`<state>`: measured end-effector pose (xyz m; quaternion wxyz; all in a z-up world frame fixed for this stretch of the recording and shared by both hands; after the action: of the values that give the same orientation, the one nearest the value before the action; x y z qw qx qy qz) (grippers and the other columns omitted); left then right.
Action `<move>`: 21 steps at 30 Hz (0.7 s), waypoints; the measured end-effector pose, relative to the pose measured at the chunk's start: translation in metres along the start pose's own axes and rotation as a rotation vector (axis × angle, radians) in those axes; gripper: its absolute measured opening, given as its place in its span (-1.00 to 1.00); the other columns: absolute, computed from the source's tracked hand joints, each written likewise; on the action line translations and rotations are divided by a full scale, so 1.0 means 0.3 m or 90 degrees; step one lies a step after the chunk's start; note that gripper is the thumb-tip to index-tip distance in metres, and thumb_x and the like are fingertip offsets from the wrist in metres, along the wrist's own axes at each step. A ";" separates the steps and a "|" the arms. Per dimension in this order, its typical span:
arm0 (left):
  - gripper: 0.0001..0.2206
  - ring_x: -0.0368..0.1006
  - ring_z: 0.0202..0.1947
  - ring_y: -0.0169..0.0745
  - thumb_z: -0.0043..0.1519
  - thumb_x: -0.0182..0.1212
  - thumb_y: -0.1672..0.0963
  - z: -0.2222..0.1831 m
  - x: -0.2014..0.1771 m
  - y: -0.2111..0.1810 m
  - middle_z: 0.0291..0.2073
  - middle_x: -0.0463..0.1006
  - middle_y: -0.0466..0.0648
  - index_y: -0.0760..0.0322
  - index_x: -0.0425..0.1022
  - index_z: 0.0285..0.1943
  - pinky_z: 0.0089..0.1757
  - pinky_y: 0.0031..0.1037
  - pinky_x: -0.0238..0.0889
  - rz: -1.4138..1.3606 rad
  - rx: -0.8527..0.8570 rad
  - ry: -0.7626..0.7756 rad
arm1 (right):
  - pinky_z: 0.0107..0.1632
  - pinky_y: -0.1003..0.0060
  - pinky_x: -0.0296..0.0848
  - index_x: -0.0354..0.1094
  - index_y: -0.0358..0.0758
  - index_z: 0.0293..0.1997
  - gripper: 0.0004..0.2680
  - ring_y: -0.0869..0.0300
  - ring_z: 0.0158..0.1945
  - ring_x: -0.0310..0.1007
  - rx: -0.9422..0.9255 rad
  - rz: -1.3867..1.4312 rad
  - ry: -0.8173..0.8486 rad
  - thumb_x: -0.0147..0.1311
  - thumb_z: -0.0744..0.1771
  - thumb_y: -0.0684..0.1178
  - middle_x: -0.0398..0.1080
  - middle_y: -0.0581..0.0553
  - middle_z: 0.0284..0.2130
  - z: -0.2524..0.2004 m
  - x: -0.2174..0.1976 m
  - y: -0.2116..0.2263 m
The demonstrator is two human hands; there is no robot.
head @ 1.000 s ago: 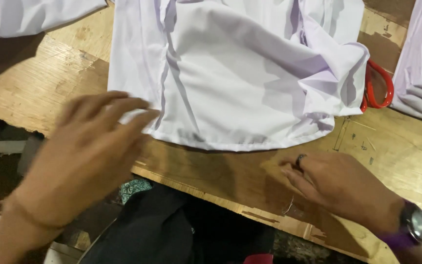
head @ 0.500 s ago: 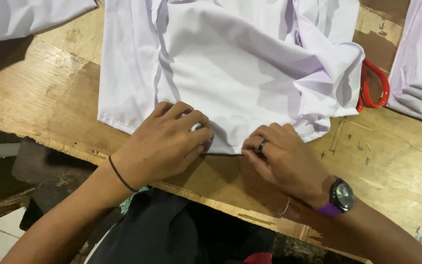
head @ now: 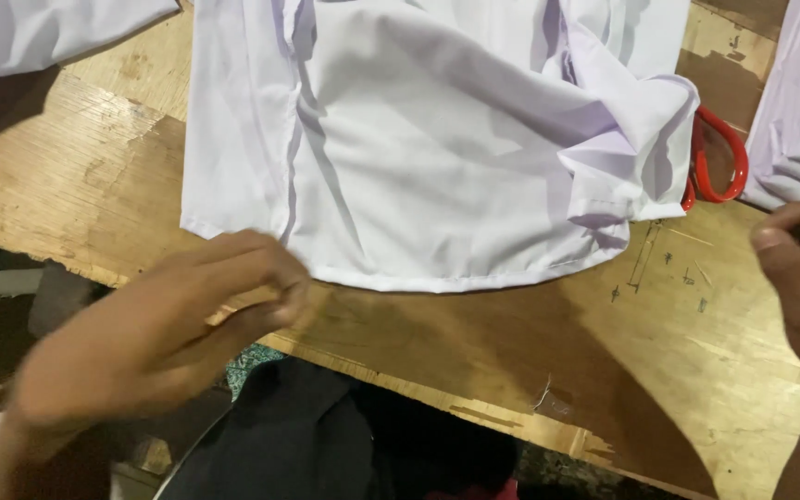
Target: Trimming loose threads from a white shirt with scissors and folding it on a wooden workbench.
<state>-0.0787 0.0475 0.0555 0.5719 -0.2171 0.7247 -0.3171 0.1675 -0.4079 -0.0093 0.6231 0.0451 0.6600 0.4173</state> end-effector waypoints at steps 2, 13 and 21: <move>-0.83 0.62 -0.37 -0.46 0.35 0.01 0.08 -0.118 -0.033 0.020 -0.33 0.74 -0.37 -0.03 0.49 -0.29 -0.31 -0.53 0.44 -0.070 -0.094 0.044 | 0.28 0.13 0.28 0.29 -0.48 0.12 -0.94 0.01 0.03 0.29 -0.009 -0.020 -0.005 -0.04 0.61 -0.26 0.31 -0.29 -0.04 0.004 -0.032 -0.129; -0.42 0.16 0.53 -0.04 0.34 -0.01 -0.19 -0.136 0.041 -0.133 0.49 0.44 -0.04 0.05 0.54 0.42 0.24 0.03 -0.04 -0.282 -0.037 0.160 | 0.24 0.20 0.42 0.40 -0.52 0.27 -0.94 0.00 0.14 0.46 -0.061 -0.001 -0.099 -0.01 0.69 -0.32 0.42 -0.34 0.05 0.135 0.012 -0.101; -0.54 0.40 0.28 -0.44 0.33 -0.24 -0.24 -0.025 0.124 -0.070 0.21 0.54 -0.38 -0.25 0.46 0.17 0.17 -0.48 0.21 0.031 -0.339 0.568 | -0.07 0.03 0.53 0.41 -0.54 0.26 -0.76 -0.10 -0.09 0.53 0.069 -0.216 0.024 0.08 0.47 -0.15 0.50 -0.43 -0.02 0.287 0.047 0.171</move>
<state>-0.0964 0.0092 0.0457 0.1396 -0.1823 0.9583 -0.1699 0.2147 -0.3241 0.0214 0.6687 -0.0410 0.6913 0.2706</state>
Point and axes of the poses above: each hand's wrist, its own z-axis towards the middle knuckle, its own x-axis out of the palm, y = z × x, the point moved 4 cm from there along z, towards the middle knuckle
